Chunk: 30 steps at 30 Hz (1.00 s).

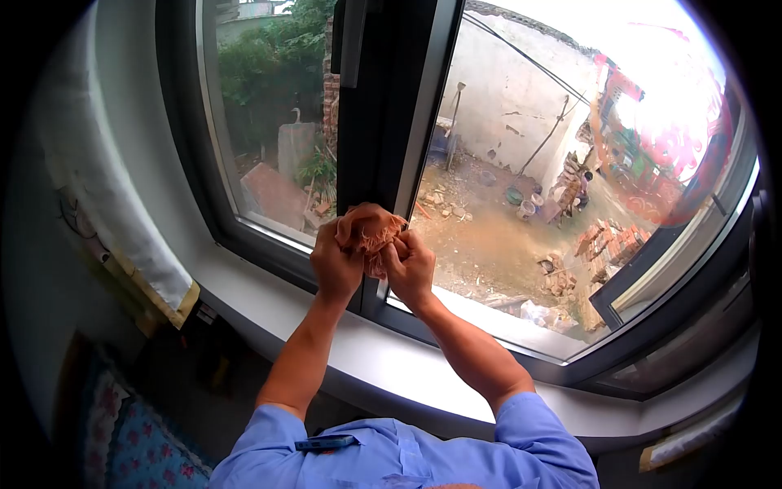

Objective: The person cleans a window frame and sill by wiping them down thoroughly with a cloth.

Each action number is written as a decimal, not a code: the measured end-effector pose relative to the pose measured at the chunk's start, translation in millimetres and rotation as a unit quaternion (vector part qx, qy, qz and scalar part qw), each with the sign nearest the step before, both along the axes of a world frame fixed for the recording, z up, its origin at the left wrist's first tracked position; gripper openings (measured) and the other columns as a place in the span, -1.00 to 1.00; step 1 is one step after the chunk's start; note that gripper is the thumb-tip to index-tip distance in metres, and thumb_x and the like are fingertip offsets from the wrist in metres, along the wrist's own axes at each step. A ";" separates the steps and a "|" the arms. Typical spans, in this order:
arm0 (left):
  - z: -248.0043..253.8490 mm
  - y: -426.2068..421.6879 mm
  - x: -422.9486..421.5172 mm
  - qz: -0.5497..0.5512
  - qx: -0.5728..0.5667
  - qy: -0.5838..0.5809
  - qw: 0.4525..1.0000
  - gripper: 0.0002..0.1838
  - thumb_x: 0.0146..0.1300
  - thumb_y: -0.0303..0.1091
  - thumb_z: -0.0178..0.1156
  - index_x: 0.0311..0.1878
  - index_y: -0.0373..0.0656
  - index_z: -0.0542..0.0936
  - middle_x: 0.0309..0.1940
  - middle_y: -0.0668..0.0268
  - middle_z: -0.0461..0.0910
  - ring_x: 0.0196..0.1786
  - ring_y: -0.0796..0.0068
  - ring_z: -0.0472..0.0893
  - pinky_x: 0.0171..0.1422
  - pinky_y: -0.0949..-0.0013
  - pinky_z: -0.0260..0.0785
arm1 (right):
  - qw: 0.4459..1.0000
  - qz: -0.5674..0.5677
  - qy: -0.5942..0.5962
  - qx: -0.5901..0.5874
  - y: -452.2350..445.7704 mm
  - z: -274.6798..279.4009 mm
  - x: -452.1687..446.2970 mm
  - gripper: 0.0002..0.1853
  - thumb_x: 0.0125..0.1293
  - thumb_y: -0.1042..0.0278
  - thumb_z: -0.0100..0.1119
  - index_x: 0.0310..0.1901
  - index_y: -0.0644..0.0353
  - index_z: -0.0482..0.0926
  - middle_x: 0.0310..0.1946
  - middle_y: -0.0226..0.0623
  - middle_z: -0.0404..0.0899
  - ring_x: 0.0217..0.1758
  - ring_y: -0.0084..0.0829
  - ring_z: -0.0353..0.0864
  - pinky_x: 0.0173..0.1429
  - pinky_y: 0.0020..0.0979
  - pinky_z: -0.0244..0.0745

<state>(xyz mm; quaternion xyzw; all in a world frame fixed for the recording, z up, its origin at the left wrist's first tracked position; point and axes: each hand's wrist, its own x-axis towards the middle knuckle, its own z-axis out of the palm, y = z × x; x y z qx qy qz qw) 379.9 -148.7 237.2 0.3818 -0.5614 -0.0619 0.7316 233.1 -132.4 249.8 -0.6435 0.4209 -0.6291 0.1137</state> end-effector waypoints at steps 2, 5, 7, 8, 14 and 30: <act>63.8 0.7 2.7 0.000 -0.015 0.014 1.000 -0.66 0.20 -0.48 0.47 0.04 -0.23 0.65 -0.19 0.15 0.75 -0.14 0.26 0.82 -0.06 0.26 0.65 | 0.998 -0.022 -0.013 -0.049 -6.1 60.3 3.4 -0.75 0.32 0.26 0.43 -0.31 0.25 0.60 -0.53 -0.10 0.66 -0.47 -0.29 0.72 -0.29 -0.27 0.58; 153.1 -4.9 9.8 0.015 -0.034 0.013 0.999 -0.73 0.29 -0.36 0.44 0.02 -0.20 0.69 -0.22 0.20 0.77 -0.16 0.37 0.80 -0.05 0.31 0.60 | 0.992 -0.064 -0.021 -0.103 -8.8 155.9 11.2 -0.71 0.30 0.17 0.43 -0.31 0.25 0.63 -0.51 -0.05 0.70 -0.41 -0.16 0.78 -0.26 -0.22 0.60; 191.9 -14.1 13.9 0.011 -0.059 0.010 0.998 -0.73 0.31 -0.32 0.43 0.02 -0.18 0.71 -0.20 0.23 0.77 -0.12 0.42 0.78 -0.02 0.35 0.57 | 0.983 -0.109 0.003 -0.148 -14.8 205.8 12.5 -0.67 0.27 0.09 0.42 -0.30 0.24 0.65 -0.46 -0.02 0.73 -0.33 -0.02 0.80 -0.19 -0.12 0.63; 206.6 -22.5 17.1 0.055 -0.076 -0.002 0.996 -0.73 0.30 -0.32 0.44 0.03 -0.16 0.71 -0.15 0.20 0.78 -0.09 0.37 0.79 0.00 0.33 0.57 | 0.982 -0.109 0.002 -0.153 -18.0 226.1 12.9 -0.67 0.27 0.09 0.42 -0.30 0.24 0.65 -0.46 -0.02 0.73 -0.33 -0.02 0.80 -0.19 -0.12 0.63; 231.9 -46.0 40.9 0.114 -0.178 0.001 0.977 -0.73 0.35 -0.30 0.34 0.07 -0.12 0.70 -0.08 0.02 0.77 -0.01 -0.07 0.78 0.03 0.10 0.60 | 0.935 -0.194 0.079 -0.285 -30.3 291.3 18.1 -0.69 0.25 0.03 0.42 -0.26 0.13 0.66 -0.44 -0.11 0.76 -0.26 0.04 0.79 -0.07 -0.03 0.64; 135.4 5.2 34.3 0.058 -0.220 -0.180 0.957 -0.60 0.17 -0.44 0.49 0.07 -0.13 0.60 -0.15 0.13 0.68 -0.19 0.10 0.76 -0.12 0.19 0.61 | 0.925 -0.092 0.271 -0.251 -7.0 231.7 -17.6 -0.77 0.32 0.22 0.35 -0.28 0.15 0.50 -0.46 -0.09 0.71 -0.37 -0.03 0.77 -0.26 -0.09 0.63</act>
